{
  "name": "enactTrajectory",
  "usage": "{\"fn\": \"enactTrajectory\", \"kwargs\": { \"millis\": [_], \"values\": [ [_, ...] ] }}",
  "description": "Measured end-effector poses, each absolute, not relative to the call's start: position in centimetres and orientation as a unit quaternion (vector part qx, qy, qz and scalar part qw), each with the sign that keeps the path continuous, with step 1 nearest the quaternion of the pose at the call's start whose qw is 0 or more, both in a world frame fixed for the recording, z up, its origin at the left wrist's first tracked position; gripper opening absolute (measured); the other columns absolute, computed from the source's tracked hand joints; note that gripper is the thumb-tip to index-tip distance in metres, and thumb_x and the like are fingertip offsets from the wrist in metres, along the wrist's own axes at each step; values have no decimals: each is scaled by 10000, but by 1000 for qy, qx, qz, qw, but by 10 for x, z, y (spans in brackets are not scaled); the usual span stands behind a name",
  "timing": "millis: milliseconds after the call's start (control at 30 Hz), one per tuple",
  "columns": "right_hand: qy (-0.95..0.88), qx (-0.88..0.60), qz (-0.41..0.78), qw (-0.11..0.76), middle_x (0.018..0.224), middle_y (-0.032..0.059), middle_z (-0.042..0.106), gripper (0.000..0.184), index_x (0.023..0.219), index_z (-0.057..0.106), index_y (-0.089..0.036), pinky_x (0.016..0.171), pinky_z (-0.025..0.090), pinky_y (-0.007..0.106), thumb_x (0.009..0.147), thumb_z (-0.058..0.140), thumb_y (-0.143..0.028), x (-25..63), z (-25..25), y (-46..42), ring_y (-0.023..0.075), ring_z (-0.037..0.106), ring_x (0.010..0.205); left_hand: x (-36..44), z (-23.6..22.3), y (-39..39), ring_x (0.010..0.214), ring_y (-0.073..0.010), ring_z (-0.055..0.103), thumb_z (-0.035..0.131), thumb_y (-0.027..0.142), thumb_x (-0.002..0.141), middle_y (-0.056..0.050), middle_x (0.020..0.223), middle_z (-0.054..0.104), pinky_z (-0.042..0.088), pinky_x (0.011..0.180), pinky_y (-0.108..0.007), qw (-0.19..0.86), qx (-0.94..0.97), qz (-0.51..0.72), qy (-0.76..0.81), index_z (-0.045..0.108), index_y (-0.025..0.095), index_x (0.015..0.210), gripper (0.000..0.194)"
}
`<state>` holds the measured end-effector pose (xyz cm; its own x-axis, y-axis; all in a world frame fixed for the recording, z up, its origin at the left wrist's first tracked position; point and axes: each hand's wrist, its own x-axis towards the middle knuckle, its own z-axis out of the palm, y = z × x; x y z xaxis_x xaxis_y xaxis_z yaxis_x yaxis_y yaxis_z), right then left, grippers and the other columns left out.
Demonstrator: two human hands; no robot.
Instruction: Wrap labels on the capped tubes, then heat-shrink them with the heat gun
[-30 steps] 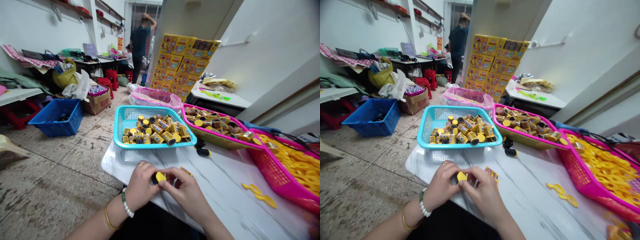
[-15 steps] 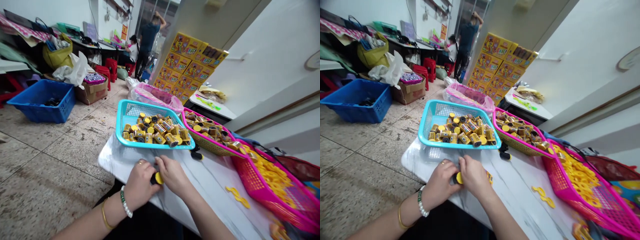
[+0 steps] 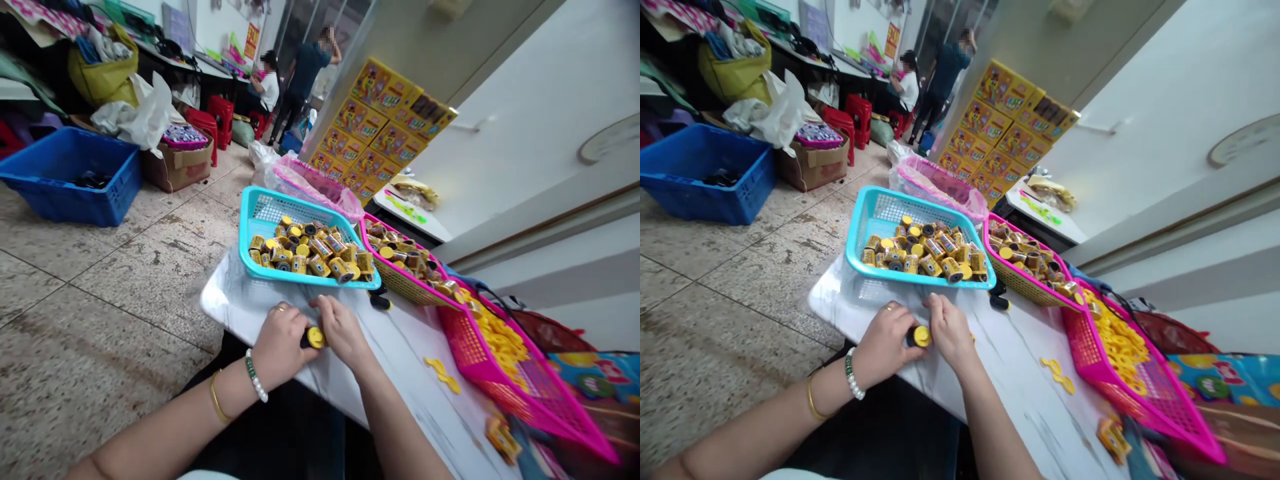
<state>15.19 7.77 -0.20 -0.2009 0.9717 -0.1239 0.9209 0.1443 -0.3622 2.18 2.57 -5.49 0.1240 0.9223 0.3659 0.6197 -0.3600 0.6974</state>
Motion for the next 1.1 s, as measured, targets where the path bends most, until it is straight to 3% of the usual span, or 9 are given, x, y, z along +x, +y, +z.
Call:
{"fn": "enactTrajectory", "kwargs": {
  "millis": [100, 300, 467, 567, 733, 933, 1100],
  "values": [
    [-753, -625, 189, 85, 730, 56, 701, 539, 966, 654, -198, 638, 431, 268, 1044, 176, -436, 152, 1, 72, 192, 665, 689, 22, -55, 25, 871, -273, 582, 860, 267, 657, -73, 829, 645, 500, 807, -435, 189, 723, 395, 534, 647, 152, 784, 274],
    [-763, -623, 169, 44, 756, 79, 708, 393, 854, 619, -206, 639, 379, 277, 1020, 316, -393, 140, -7, 64, 207, 662, 717, 23, -56, 25, 874, -283, 568, 799, 192, 704, -90, 819, 640, 506, 816, -444, 169, 731, 389, 535, 645, 129, 795, 190],
    [-699, -598, 356, 165, 690, 50, 640, 585, 870, 664, -190, 613, 417, 291, 966, 276, -617, 162, -8, 61, 191, 603, 652, 22, -54, 23, 877, -274, 553, 866, 279, 669, -71, 857, 636, 491, 801, -439, 198, 712, 421, 527, 642, 144, 839, 311],
    [-624, -586, 472, 211, 606, 2, 558, 625, 964, 681, -170, 520, 397, 277, 864, 431, -734, 175, -3, 50, 157, 529, 538, 21, -51, 21, 853, -258, 536, 860, 332, 685, -54, 822, 608, 475, 755, -406, 203, 694, 439, 534, 602, 161, 792, 328],
    [-535, -581, 554, 264, 721, 13, 618, 539, 895, 676, -162, 538, 425, 251, 698, 733, -660, 172, -4, 33, 104, 497, 550, 22, -50, 20, 818, -248, 513, 713, 352, 835, -59, 781, 566, 459, 736, -400, 137, 709, 431, 541, 521, 173, 715, 288],
    [-499, -577, 573, 300, 643, -50, 521, 436, 799, 578, -175, 449, 307, 180, 725, 753, -567, 166, -13, 31, 45, 378, 494, 23, -51, 20, 829, -260, 513, 712, 334, 827, -64, 802, 569, 460, 753, -414, 129, 726, 394, 549, 524, 178, 739, 260],
    [-483, -599, 569, 291, 545, -73, 485, 296, 826, 580, -195, 355, 316, 189, 772, 672, -471, 163, -18, 30, 66, 383, 393, 22, -50, 21, 848, -262, 520, 721, 359, 825, -58, 819, 578, 460, 757, -416, 142, 729, 387, 547, 538, 177, 775, 264]
  ]
}}
